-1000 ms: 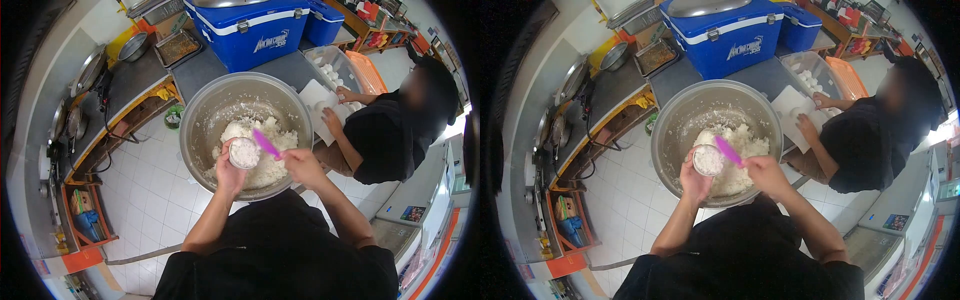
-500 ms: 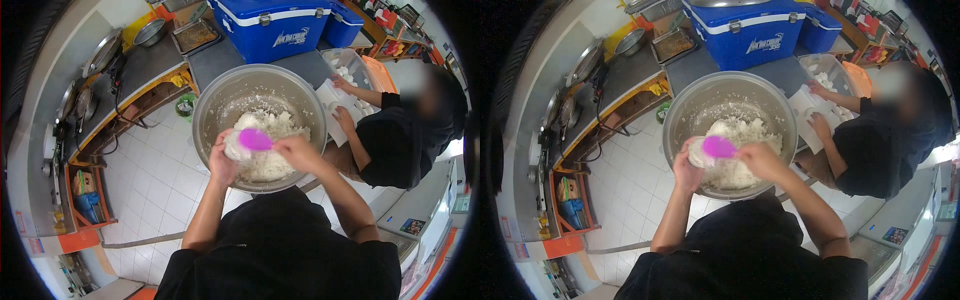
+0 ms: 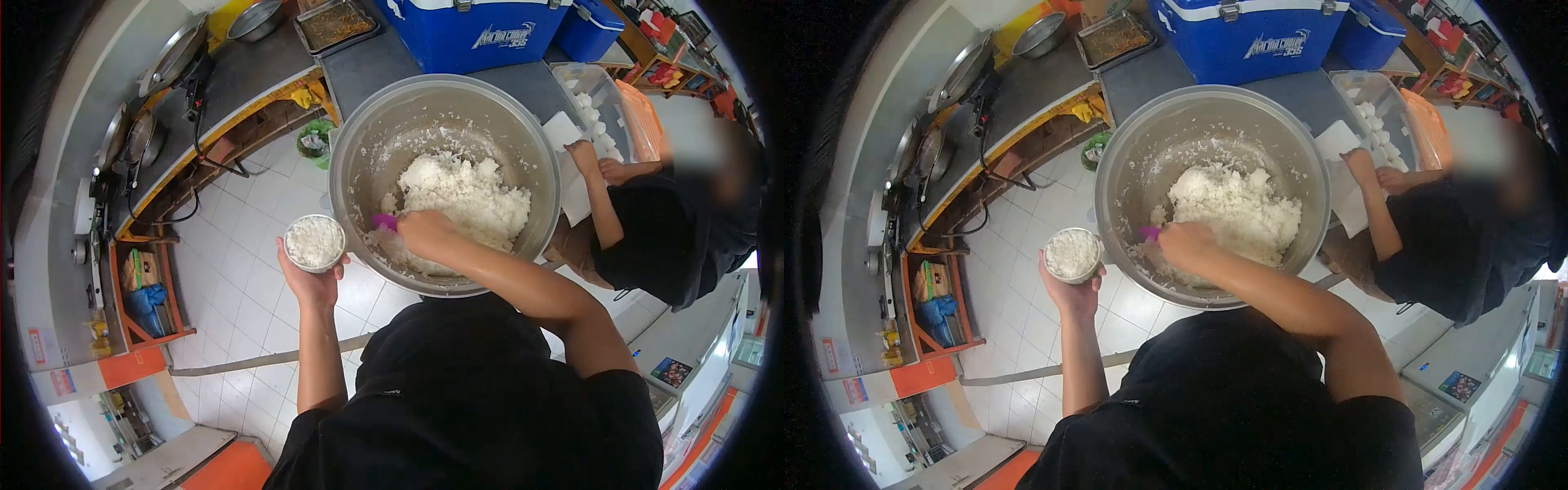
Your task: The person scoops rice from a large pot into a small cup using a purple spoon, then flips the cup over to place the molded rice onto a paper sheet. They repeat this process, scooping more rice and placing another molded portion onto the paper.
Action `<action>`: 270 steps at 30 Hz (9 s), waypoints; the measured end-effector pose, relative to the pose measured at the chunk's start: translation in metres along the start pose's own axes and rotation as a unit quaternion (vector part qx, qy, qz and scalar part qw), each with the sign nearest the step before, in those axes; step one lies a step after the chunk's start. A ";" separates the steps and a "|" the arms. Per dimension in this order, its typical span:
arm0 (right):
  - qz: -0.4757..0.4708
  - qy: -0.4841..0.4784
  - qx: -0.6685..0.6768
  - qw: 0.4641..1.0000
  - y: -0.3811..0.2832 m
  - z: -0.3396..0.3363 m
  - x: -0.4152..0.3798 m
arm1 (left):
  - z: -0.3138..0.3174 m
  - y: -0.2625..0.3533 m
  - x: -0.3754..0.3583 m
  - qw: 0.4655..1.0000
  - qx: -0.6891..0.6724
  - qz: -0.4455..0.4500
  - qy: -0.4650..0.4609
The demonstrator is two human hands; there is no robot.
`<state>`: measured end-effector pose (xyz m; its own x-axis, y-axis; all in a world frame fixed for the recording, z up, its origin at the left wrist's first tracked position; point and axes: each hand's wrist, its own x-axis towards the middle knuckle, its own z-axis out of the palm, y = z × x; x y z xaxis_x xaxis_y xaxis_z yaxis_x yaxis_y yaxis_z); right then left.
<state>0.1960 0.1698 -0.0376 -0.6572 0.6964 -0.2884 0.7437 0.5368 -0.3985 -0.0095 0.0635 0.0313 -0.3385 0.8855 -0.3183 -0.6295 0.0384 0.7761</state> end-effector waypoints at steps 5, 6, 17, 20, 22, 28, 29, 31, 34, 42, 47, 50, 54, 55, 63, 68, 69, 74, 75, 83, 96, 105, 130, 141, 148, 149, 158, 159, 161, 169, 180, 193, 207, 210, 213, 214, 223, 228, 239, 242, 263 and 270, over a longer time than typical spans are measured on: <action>-0.094 -0.076 0.008 0.993 0.016 -0.030 0.007 | -0.012 -0.009 -0.002 1.000 -0.025 0.004 -0.008; -0.111 -0.096 0.018 0.989 0.025 -0.034 0.004 | -0.011 -0.010 -0.001 0.999 -0.033 0.009 -0.008; -0.092 -0.114 0.304 0.941 0.101 -0.064 -0.091 | 0.019 -0.023 0.007 0.985 -0.103 0.000 -0.141; -0.049 0.070 0.271 0.959 0.068 -0.105 -0.116 | 0.034 -0.042 0.010 0.983 -0.093 -0.027 -0.153; -0.031 0.179 0.220 0.958 0.042 -0.104 -0.116 | 0.046 -0.058 0.014 0.982 -0.098 -0.040 -0.158; 0.015 0.222 0.139 0.965 -0.015 -0.057 -0.121 | 0.099 -0.081 0.012 0.987 -0.077 0.007 -0.138; 0.015 0.212 0.124 0.969 -0.016 -0.054 -0.123 | 0.102 -0.084 0.011 0.988 -0.066 0.017 -0.135; 0.026 0.178 0.100 0.979 -0.016 -0.057 -0.129 | 0.102 -0.091 0.014 0.987 -0.042 0.044 -0.152; -0.007 0.157 0.117 0.981 0.008 -0.051 -0.135 | 0.102 -0.094 0.018 0.984 -0.010 -0.004 -0.176; 0.080 0.317 0.325 0.888 0.023 -0.087 -0.146 | 0.109 -0.100 0.030 0.971 -0.044 0.065 -0.226; 0.002 0.311 0.404 0.860 -0.003 -0.050 -0.111 | 0.111 -0.119 0.028 0.962 0.121 0.189 -0.153; 0.019 0.227 0.380 0.897 -0.001 -0.064 -0.112 | 0.109 -0.119 0.028 0.953 0.169 0.203 -0.151; 0.005 0.219 0.337 0.916 0.005 -0.068 -0.110 | 0.118 -0.121 0.026 0.980 0.063 0.134 -0.130; 0.004 0.224 0.337 0.914 0.005 -0.068 -0.110 | 0.120 -0.118 0.025 0.986 0.027 0.101 -0.132; 0.035 0.289 0.316 0.903 0.021 -0.042 -0.104 | 0.123 -0.123 0.025 0.991 -0.010 0.080 -0.110; 0.045 0.258 0.399 0.879 0.008 -0.041 -0.100 | 0.119 -0.123 0.024 0.984 0.077 0.128 -0.100; 0.007 0.266 0.382 0.885 0.016 -0.034 -0.095 | 0.119 -0.119 0.026 0.979 0.103 0.145 -0.103; 0.102 -0.016 0.628 0.772 0.038 -0.092 -0.118 | 0.108 -0.107 0.039 0.984 0.045 0.122 -0.119; 0.122 0.015 0.675 0.727 0.038 -0.093 -0.121 | 0.114 -0.101 0.040 0.989 0.002 0.098 -0.110; 0.058 0.073 0.539 0.837 0.037 -0.100 -0.118 | 0.109 -0.096 0.037 0.983 -0.064 0.087 -0.150; 0.107 -0.068 0.955 0.269 0.036 -0.032 -0.133 | 0.116 -0.093 0.032 0.968 -0.125 0.163 -0.144; 0.033 0.066 0.765 0.640 -0.009 -0.042 -0.130 | 0.110 -0.101 0.033 0.929 0.070 0.315 -0.183; 0.139 0.211 0.746 0.617 0.088 -0.127 -0.195 | 0.210 -0.145 -0.008 0.932 -0.162 -0.017 -0.324; 0.253 0.347 0.745 0.511 0.263 -0.088 -0.331 | 0.350 -0.283 -0.036 0.857 -0.276 -0.382 -0.208; 0.319 0.345 0.754 0.459 0.326 -0.014 -0.400 | 0.391 -0.511 0.093 0.899 0.398 0.096 -0.154; 0.315 0.339 0.761 0.454 0.329 -0.006 -0.404 | 0.405 -0.509 0.098 0.797 0.549 0.159 -0.194; 0.305 0.289 0.765 0.488 0.340 -0.025 -0.405 | 0.453 -0.421 0.153 0.637 0.628 0.395 -0.208; 0.313 0.282 0.744 0.519 0.344 -0.025 -0.401 | 0.447 -0.388 0.157 0.670 0.594 0.409 -0.174; 0.312 0.286 0.718 0.552 0.352 -0.016 -0.387 | 0.447 -0.308 0.139 0.853 0.426 0.277 -0.120; 0.088 0.229 0.388 0.888 0.280 -0.102 -0.275 | 0.276 -0.078 0.047 0.996 0.032 0.059 0.060; -0.084 0.066 -0.153 0.982 0.123 -0.054 -0.045 | 0.025 -0.077 -0.054 0.850 0.421 0.224 0.225; -0.083 -0.181 -0.055 0.979 0.063 -0.023 -0.077 | 0.018 -0.107 -0.049 0.879 0.368 0.256 0.164; -0.085 -0.021 -0.024 0.996 0.024 -0.191 -0.091 | 0.068 -0.049 0.016 0.992 0.036 -0.083 -0.092; -0.060 0.103 -0.225 0.967 -0.003 -0.179 -0.094 | 0.089 -0.065 0.026 0.949 -0.156 -0.225 -0.155; -0.076 0.251 -0.170 0.950 -0.003 -0.165 -0.113 | 0.093 -0.072 0.025 0.922 -0.232 -0.247 -0.189; -0.082 0.299 -0.134 0.941 0.005 -0.158 -0.117 | 0.093 -0.072 0.026 0.917 -0.250 -0.244 -0.194; 0.225 0.138 0.680 0.684 0.027 -0.063 -0.144 | 0.099 -0.104 0.027 0.957 -0.265 -0.009 -0.120; 0.135 0.264 0.487 0.822 -0.004 -0.022 -0.135 | 0.104 -0.109 0.012 0.960 0.054 0.253 -0.111; 0.076 0.073 0.415 0.904 0.025 -0.080 -0.125 | 0.085 -0.097 0.017 0.974 -0.174 0.034 -0.143; 0.058 0.113 0.131 0.983 0.016 -0.123 -0.122 | 0.073 -0.079 0.023 0.982 -0.154 0.056 -0.093; 0.036 -0.125 -0.063 0.989 0.036 -0.069 -0.045 | -0.010 -0.005 -0.022 0.984 -0.067 0.039 0.163; -0.112 -0.210 0.017 0.971 0.062 -0.034 -0.064 | -0.023 -0.014 -0.035 0.992 -0.059 0.013 0.112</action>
<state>0.2882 0.1753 -0.0140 -0.7993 0.3046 -0.5180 0.5765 0.6320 -0.5179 -0.0045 0.0216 0.0190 -0.4948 0.7597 -0.4220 -0.6910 -0.0495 0.7211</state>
